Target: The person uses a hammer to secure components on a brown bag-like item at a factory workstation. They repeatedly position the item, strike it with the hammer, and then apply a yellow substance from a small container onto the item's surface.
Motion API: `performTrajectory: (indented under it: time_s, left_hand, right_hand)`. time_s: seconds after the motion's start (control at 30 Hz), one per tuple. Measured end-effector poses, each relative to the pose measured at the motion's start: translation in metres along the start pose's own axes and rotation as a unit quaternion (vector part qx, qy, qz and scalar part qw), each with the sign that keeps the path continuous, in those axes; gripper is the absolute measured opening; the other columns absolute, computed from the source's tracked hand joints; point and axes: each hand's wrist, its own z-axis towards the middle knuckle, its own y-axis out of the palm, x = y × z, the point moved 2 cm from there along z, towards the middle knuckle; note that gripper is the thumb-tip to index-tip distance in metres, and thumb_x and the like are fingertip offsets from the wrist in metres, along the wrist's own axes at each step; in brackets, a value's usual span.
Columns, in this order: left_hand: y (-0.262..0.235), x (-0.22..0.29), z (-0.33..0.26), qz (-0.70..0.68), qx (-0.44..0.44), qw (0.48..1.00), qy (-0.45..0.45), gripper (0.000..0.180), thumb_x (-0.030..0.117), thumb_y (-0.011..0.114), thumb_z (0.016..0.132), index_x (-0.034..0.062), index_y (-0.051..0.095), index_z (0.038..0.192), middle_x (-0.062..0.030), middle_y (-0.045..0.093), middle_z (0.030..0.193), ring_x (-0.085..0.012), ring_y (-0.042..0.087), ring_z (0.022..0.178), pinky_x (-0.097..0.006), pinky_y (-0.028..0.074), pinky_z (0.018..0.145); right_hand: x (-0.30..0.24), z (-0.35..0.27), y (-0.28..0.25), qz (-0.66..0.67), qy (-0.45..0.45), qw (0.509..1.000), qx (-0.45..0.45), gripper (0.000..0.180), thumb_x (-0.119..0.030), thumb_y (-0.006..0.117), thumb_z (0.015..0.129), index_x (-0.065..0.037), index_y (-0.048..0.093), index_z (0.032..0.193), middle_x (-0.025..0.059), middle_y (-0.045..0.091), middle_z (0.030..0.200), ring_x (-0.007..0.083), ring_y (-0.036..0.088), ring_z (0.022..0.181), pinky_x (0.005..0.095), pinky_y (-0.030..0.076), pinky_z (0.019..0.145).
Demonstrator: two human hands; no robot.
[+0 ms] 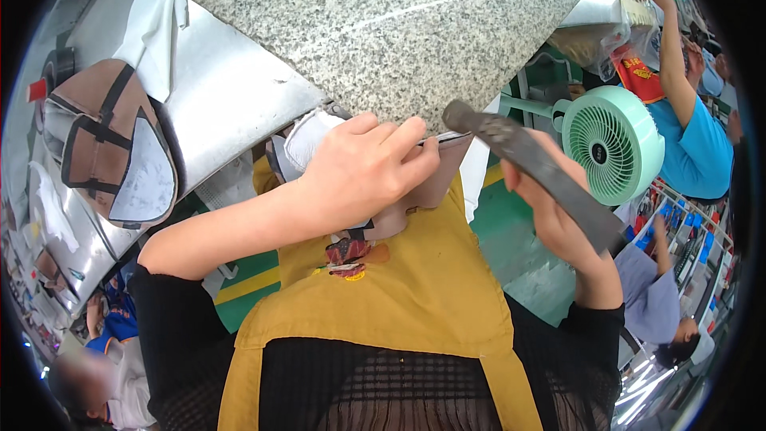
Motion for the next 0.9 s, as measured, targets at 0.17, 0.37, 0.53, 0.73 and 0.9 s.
performTrajectory:
  time_s: [0.17, 0.37, 0.53, 0.73, 0.9]
  left_hand:
    - [-0.004, 0.001, -0.001, -0.046, -0.004, 0.998, -0.030, 0.033, 0.011, 0.063, 0.067, 0.0125, 0.064, 0.100, -0.0002, 0.050, 0.079, -0.0168, 0.050, 0.061, -0.029, 0.041, 0.054]
    - [-0.013, -0.001, 0.013, -0.112, -0.039, 0.990, -0.074, 0.019, 0.005, 0.067, 0.070, 0.0076, 0.060, 0.087, -0.0066, 0.050, 0.080, -0.0263, 0.052, 0.073, -0.035, 0.043, 0.059]
    - [-0.012, 0.005, 0.012, -0.041, -0.028, 0.999, 0.022, 0.030, 0.010, 0.058, 0.070, 0.0046, 0.062, 0.099, -0.0046, 0.050, 0.082, -0.0211, 0.051, 0.074, -0.030, 0.043, 0.061]
    - [-0.013, 0.004, 0.010, -0.039, -0.022, 0.999, 0.014, 0.027, 0.008, 0.061, 0.068, 0.0049, 0.063, 0.094, -0.0040, 0.053, 0.084, -0.0203, 0.053, 0.075, -0.030, 0.044, 0.062]
    - [-0.011, 0.003, 0.007, -0.042, -0.008, 0.999, 0.001, 0.025, 0.009, 0.061, 0.068, 0.0058, 0.063, 0.093, -0.0039, 0.053, 0.083, -0.0203, 0.053, 0.075, -0.030, 0.045, 0.062]
  right_hand:
    - [0.003, 0.003, 0.022, -0.113, -0.069, 0.991, 0.005, 0.029, -0.007, 0.056, 0.087, -0.002, 0.052, 0.116, 0.0165, 0.061, 0.103, 0.0350, 0.062, 0.085, 0.0400, 0.052, 0.067]
    - [0.014, -0.001, 0.023, -0.128, -0.115, 0.984, 0.044, 0.026, -0.018, 0.053, 0.092, -0.004, 0.053, 0.113, 0.0146, 0.063, 0.098, 0.0325, 0.064, 0.081, 0.0408, 0.053, 0.063]
    - [0.015, 0.000, 0.020, -0.092, -0.097, 0.991, 0.026, 0.025, -0.020, 0.051, 0.094, -0.002, 0.050, 0.111, 0.0145, 0.062, 0.093, 0.0346, 0.063, 0.079, 0.0426, 0.050, 0.062]
    - [0.009, -0.003, 0.026, -0.086, -0.110, 0.989, 0.042, 0.025, -0.020, 0.051, 0.094, -0.002, 0.050, 0.110, 0.0152, 0.062, 0.089, 0.0333, 0.063, 0.078, 0.0412, 0.050, 0.061]
    - [0.012, -0.001, 0.026, -0.075, -0.131, 0.987, 0.062, 0.024, -0.020, 0.051, 0.094, -0.003, 0.050, 0.110, 0.0133, 0.062, 0.086, 0.0325, 0.063, 0.074, 0.0403, 0.050, 0.059]
